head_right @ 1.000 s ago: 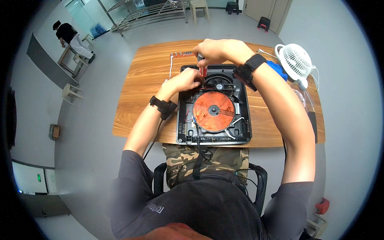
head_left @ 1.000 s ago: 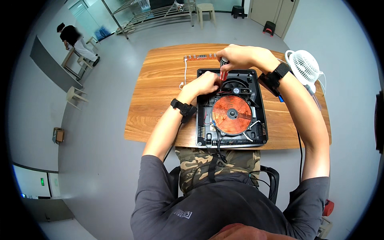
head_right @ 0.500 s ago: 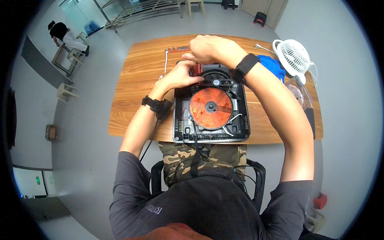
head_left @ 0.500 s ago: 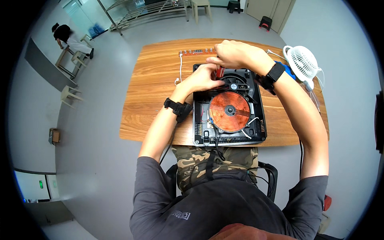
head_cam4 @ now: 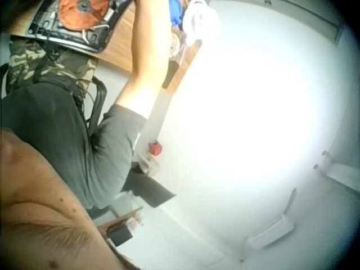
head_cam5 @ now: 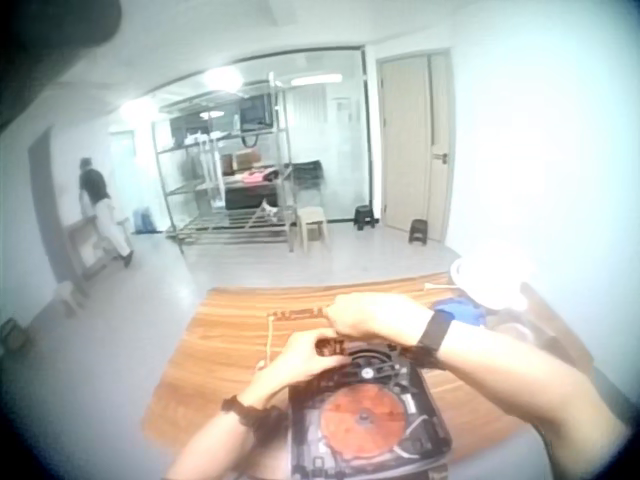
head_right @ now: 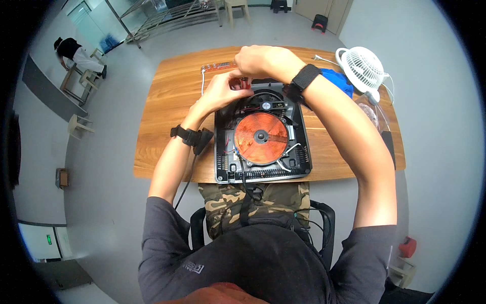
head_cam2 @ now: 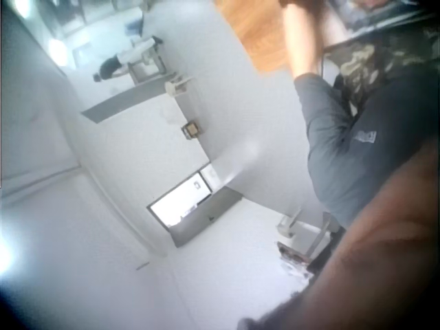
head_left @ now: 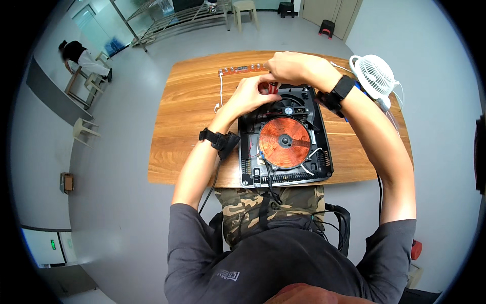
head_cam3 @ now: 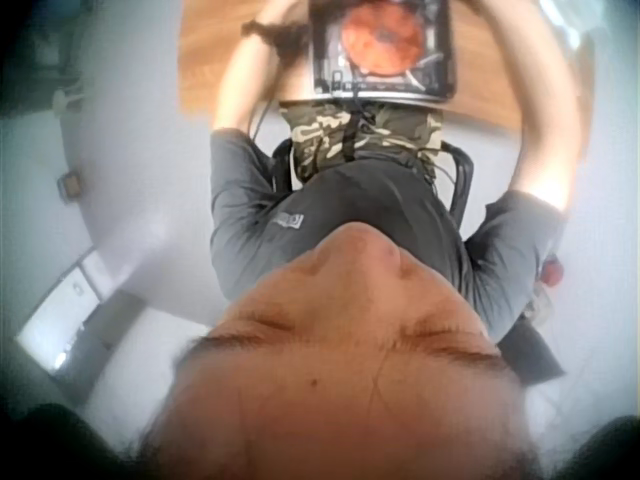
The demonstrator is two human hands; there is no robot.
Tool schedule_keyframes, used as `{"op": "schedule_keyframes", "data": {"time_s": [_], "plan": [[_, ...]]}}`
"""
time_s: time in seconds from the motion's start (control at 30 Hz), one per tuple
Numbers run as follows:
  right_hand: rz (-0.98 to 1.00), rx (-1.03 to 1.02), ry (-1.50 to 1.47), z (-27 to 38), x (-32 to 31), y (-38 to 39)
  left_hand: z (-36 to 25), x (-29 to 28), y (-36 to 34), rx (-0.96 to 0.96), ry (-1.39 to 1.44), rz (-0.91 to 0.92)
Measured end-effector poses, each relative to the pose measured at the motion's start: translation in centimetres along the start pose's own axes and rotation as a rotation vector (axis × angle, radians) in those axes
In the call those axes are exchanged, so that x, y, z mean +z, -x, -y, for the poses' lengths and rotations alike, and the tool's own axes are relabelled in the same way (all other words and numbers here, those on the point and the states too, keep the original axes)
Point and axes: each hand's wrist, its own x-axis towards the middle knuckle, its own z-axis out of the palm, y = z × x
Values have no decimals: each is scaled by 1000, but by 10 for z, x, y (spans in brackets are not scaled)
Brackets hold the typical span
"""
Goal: The person uses a screwdriver to remove screws from a disassembled electronic device on a wooden table, then handles internal components and wires. The person continues to manipulate the device's internal parts and wires throughout the clip.
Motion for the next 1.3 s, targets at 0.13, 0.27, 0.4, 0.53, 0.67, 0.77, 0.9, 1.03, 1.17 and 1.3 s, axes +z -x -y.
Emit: {"op": "schedule_keyframes", "data": {"time_s": [0.13, 0.27, 0.4, 0.53, 0.67, 0.77, 0.9, 1.03, 1.17, 1.3], "plan": [[-115, -46, 32, -6, 9, -2, -1, 0, -4, 6, -29, -30], [-237, -77, 15, -11, 21, 11, -9, -5, -7, -22, -121, -14], [-13, -189, -47, -16, 3, 3, 0, -4, -7, -51, -121, 2], [-60, -97, -19, -13, 8, -2, 4, -9, -9, -60, -65, 21], [-84, -20, 72, -11, 10, -5, -7, -6, -4, -42, -4, -45], [-53, 22, 51, -6, 7, -1, -12, -8, -5, -15, 29, -19], [-173, -134, 59, -8, 14, 13, -19, -15, -4, -94, -159, -23], [48, -115, -13, -5, 3, 3, -3, -13, -5, -94, -97, 0], [30, -31, -19, 0, 2, 0, -17, -12, -1, -52, -16, -42], [45, 83, 20, 2, -1, -1, -9, -4, -8, -75, 22, 9]]}}
